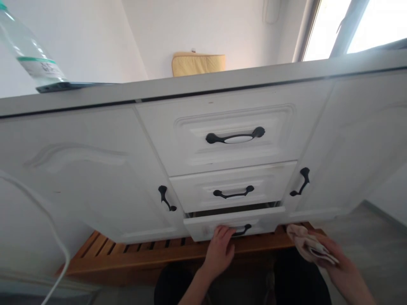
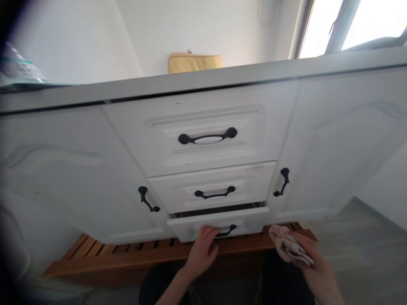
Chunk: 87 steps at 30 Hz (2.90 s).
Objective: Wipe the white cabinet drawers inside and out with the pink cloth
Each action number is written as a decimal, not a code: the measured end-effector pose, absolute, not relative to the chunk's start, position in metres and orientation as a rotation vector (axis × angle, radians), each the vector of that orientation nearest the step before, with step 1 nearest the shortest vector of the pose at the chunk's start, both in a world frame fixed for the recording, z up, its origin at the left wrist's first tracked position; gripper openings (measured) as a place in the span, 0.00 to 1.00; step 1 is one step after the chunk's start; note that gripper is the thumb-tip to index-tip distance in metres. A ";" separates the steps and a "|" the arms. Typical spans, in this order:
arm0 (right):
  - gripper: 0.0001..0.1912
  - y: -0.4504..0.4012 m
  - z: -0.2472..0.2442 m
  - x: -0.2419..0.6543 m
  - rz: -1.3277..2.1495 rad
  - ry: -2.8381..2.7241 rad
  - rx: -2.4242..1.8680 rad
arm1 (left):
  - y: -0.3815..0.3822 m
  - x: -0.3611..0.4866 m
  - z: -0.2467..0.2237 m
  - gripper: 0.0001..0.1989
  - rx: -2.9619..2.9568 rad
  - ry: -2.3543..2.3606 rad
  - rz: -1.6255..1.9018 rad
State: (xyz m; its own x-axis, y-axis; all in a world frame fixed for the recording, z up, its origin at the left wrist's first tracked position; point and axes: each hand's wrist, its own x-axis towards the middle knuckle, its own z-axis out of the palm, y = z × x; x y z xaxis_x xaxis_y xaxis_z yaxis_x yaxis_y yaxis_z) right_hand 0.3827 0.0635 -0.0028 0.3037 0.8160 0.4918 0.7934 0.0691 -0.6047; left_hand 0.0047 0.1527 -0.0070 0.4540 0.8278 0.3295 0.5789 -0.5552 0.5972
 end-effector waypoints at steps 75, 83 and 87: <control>0.23 0.204 -0.083 0.053 -0.413 -2.457 -0.750 | 0.027 -0.143 -0.148 0.18 1.659 2.361 0.591; 0.21 0.174 -0.041 0.077 -0.281 -2.282 -0.976 | 0.031 -0.140 -0.140 0.19 1.651 2.364 0.498; 0.22 0.186 -0.019 0.086 -0.400 -2.216 -1.040 | 0.036 -0.135 -0.137 0.19 1.684 2.371 0.450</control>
